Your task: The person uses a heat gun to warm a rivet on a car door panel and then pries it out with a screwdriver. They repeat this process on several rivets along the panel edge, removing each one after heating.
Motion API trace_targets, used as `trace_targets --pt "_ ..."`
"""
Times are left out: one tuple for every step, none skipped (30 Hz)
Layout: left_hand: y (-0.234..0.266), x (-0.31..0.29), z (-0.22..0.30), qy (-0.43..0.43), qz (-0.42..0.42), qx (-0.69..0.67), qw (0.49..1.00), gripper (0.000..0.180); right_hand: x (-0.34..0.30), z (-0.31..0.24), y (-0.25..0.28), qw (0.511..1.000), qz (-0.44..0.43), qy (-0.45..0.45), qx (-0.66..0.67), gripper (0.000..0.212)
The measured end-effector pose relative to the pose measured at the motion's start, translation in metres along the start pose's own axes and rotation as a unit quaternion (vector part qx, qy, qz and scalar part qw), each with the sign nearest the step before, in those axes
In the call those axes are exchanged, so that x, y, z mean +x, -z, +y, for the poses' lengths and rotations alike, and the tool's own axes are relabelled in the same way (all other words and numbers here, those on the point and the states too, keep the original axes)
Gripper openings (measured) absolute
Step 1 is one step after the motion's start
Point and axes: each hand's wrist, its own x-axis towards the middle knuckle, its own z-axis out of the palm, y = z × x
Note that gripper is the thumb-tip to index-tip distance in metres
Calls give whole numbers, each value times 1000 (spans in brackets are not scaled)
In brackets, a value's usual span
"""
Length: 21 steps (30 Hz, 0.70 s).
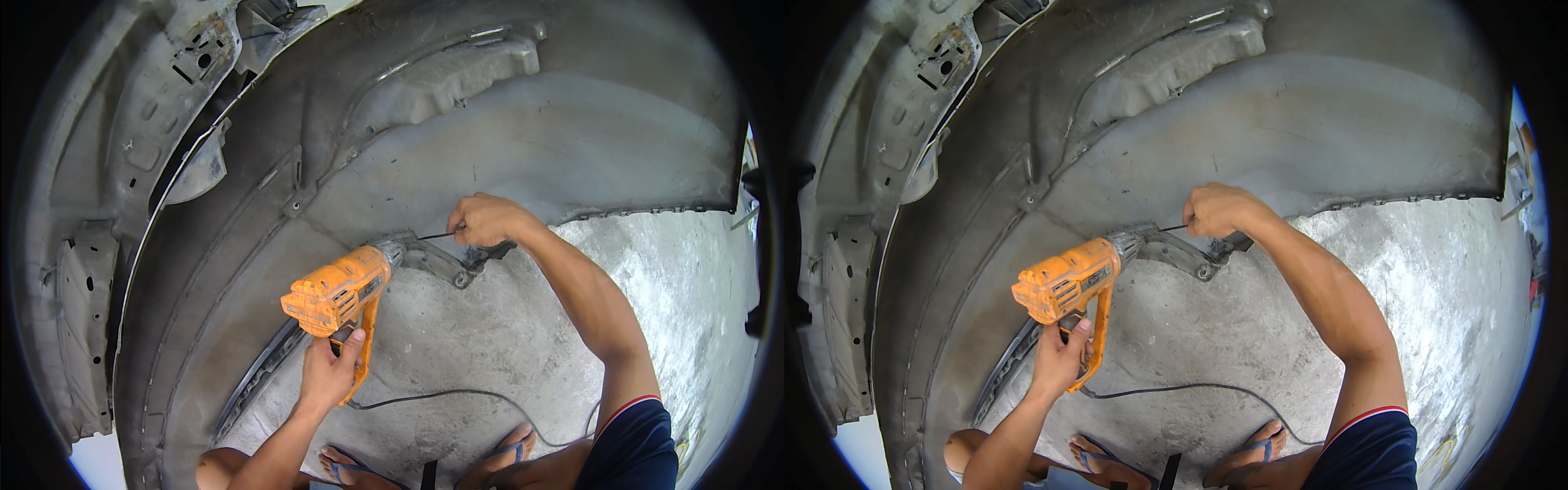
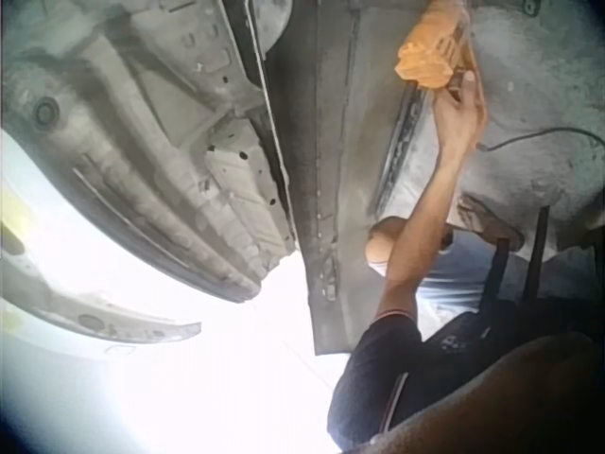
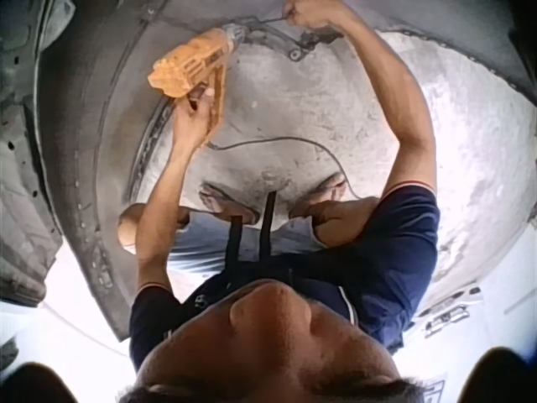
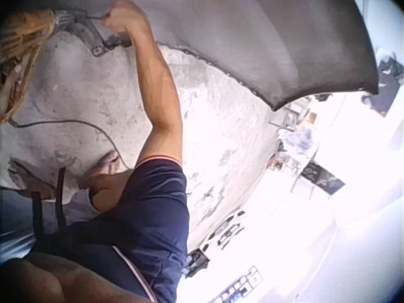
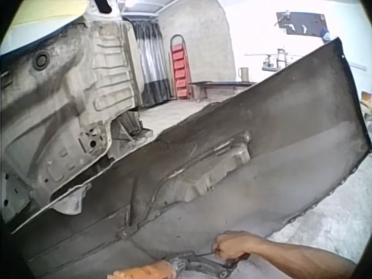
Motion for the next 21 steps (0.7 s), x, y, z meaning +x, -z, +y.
trace_targets --pt "-1 0 0 10 2 -14 1000 38 0 1 -1 1000 1 6 4 40" --pt "-1 0 1 -1 1 -9 1000 38 -1 1 -2 1000 1 5 11 40" --pt "-1 0 1 -5 -2 -10 1000 38 -2 3 -4 1000 0 3 18 40" --pt "-1 0 1 -8 -6 -12 1000 38 -3 4 -6 1000 -1 1 25 40" --pt "-1 1 1 -6 -8 -12 1000 38 -3 5 -10 1000 7 -2 28 40" --pt "-2 1 0 -4 -11 -12 1000 38 -4 5 -13 999 15 -5 31 40" --pt "-2 1 0 -3 -13 -11 1000 38 -4 6 -14 999 17 -9 29 40" --pt "-2 1 0 -4 -12 -8 1000 38 -5 6 -16 999 18 -15 42 40" --pt "-3 2 -1 -5 -12 -5 1000 39 -5 6 -17 998 13 -22 50 40" --pt "-4 2 -1 -6 -11 -1 1000 40 -5 6 -17 998 8 -29 58 40" --pt "-5 2 -1 -14 -5 -2 1000 43 -7 5 -19 997 9 -37 72 40" --pt "-6 2 -1 -21 1 -3 1000 46 -7 6 -20 995 11 -46 87 39" --pt "-8 1 -1 -19 5 -8 1000 49 -9 7 -21 993 9 -62 104 39" --pt "-9 1 -1 -35 8 2 999 49 -10 8 -22 991 7 -65 116 39" --pt "-9 1 -1 -41 10 8 999 49 -11 11 -23 988 1 -76 132 39" --pt "-10 1 -1 -39 12 10 999 48 -12 14 -25 985 -5 -77 155 39" --pt "-11 2 0 -49 12 14 999 48 -12 18 -26 987 7 -72 141 39" --pt "-12 3 1 -50 12 14 999 48 -12 22 -29 989 19 -59 136 39" --pt "-13 3 1 -44 14 10 999 48 -13 26 -33 991 39 -43 124 39" --pt "-14 4 1 -45 16 16 999 48 -13 29 -37 989 44 -37 134 39" --pt "-15 4 1 -40 19 19 999 49 -14 32 -43 988 58 -30 139 39"
